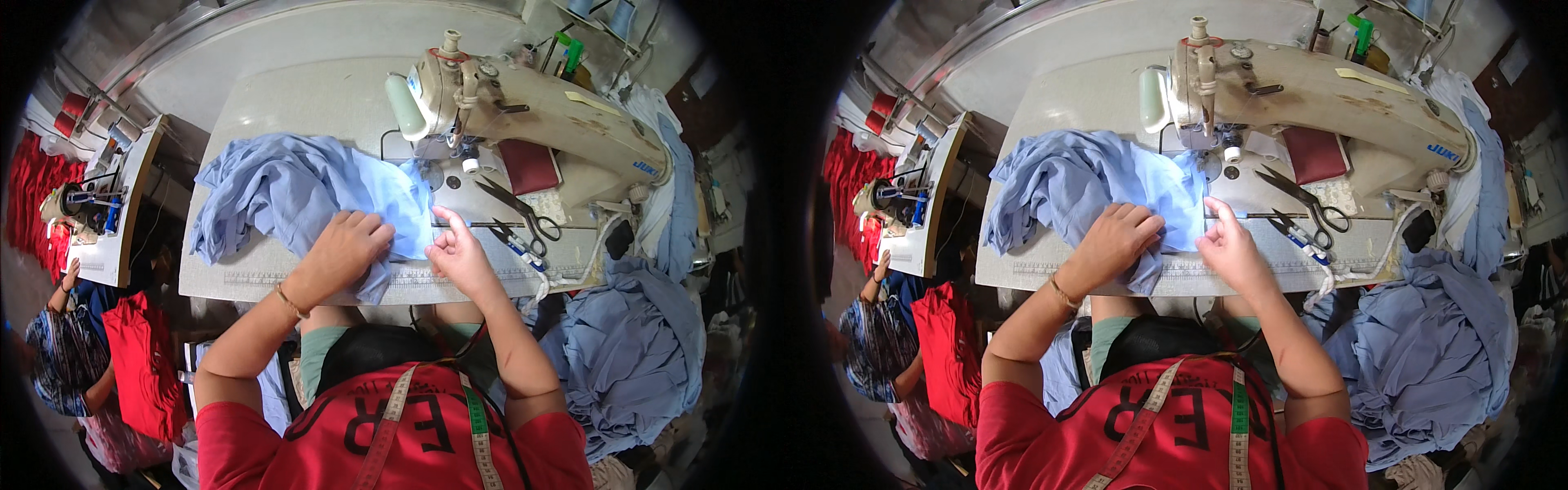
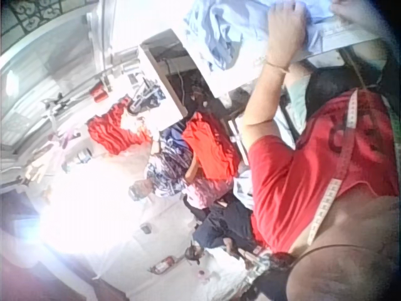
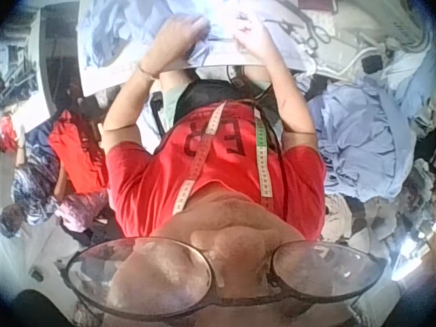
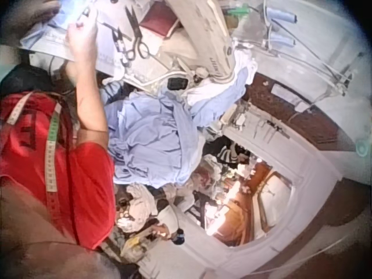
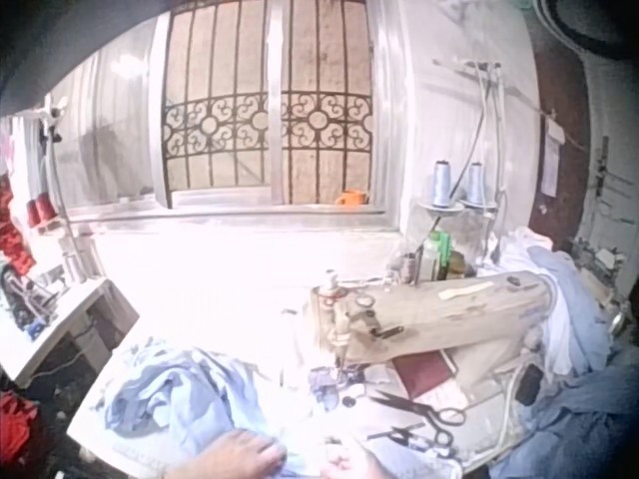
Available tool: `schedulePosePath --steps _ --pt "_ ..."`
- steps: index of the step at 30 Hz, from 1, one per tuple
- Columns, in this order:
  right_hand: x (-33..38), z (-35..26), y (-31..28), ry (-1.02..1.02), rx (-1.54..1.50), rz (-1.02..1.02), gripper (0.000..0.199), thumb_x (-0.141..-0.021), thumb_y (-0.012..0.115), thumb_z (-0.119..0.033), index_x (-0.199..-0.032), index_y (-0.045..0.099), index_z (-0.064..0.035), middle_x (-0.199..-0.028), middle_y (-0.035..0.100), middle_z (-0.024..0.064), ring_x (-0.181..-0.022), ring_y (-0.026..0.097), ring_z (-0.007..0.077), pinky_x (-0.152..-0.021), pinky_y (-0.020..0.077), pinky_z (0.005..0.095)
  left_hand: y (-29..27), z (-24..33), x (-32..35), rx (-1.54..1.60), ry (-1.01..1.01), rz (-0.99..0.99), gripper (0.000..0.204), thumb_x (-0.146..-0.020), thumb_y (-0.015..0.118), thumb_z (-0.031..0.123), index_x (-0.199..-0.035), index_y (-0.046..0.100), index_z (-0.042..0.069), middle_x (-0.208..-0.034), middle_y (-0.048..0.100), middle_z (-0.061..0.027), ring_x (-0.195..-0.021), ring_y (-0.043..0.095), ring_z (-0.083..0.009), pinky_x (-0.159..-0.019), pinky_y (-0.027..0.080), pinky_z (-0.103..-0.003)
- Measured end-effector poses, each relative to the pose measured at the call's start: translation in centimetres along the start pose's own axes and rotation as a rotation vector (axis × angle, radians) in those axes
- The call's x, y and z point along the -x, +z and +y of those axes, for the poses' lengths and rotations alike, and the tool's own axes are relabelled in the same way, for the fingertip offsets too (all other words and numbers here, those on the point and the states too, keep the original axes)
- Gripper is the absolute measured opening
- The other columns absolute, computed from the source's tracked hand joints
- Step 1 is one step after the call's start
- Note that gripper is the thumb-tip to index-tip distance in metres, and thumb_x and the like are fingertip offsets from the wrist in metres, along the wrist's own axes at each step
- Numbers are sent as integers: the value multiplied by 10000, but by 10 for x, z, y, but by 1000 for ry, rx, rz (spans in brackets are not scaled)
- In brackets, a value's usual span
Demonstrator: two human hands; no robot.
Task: The person uses a sewing machine to stitch the seams of a light blue button-up shirt, using shears to trim excess threads and handling the garment to align the fabric edges.
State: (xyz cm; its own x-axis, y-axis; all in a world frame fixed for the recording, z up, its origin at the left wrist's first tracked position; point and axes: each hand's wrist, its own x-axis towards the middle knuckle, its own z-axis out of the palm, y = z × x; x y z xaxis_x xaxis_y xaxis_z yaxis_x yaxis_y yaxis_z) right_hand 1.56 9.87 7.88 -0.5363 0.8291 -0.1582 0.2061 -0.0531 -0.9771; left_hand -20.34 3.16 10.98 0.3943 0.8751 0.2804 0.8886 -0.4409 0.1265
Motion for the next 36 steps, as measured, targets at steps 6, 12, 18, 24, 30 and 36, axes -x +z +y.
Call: schedulePosePath --steps 6,12,18,24,30,36 --pt "6 -2 -1 -102 326 122 588 -815 680 -83 -1353 444 -68 -683 589 128 -639 603 276 -626 487 383 14 45 1 147 100 104 314 -794 684 183 -1069 596 60 -1026 582 -72 -952 559 -254 -817 444 -366" --pt "12 -13 -17 -245 568 157 377 -834 652 -88 -1199 560 -65 -836 619 132 -767 612 331 -687 491 410 33 43 -9 130 9 59 300 -816 675 181 -1093 611 87 -1057 584 -51 -924 547 -228 -806 443 -349" --pt "-3 -10 -34 -562 907 262 214 -840 655 -152 -1035 622 -70 -969 596 128 -945 579 318 -842 453 406 33 43 -10 190 -22 133 235 -821 670 154 -1042 633 83 -1040 592 -46 -890 546 -226 -780 449 -353" --pt "-16 -3 -31 -503 1005 218 113 -877 608 -135 -950 621 -50 -934 602 126 -910 562 334 -821 453 426 32 42 -10 239 -41 138 225 -810 680 133 -1023 639 75 -1032 600 -54 -878 552 -241 -767 452 -355" --pt "-14 2 -35 -487 836 201 123 -891 550 -72 -993 614 -50 -922 629 125 -914 588 325 -820 460 427 34 42 -10 278 -30 150 219 -801 687 121 -1007 639 66 -1020 602 -62 -863 552 -247 -753 453 -361" --pt "0 -10 -44 -356 574 79 263 -872 556 5 -1131 605 -5 -961 669 147 -929 636 290 -841 497 379 34 41 -11 280 -29 146 200 -813 673 121 -1002 636 66 -1015 593 -65 -863 546 -245 -748 447 -362"
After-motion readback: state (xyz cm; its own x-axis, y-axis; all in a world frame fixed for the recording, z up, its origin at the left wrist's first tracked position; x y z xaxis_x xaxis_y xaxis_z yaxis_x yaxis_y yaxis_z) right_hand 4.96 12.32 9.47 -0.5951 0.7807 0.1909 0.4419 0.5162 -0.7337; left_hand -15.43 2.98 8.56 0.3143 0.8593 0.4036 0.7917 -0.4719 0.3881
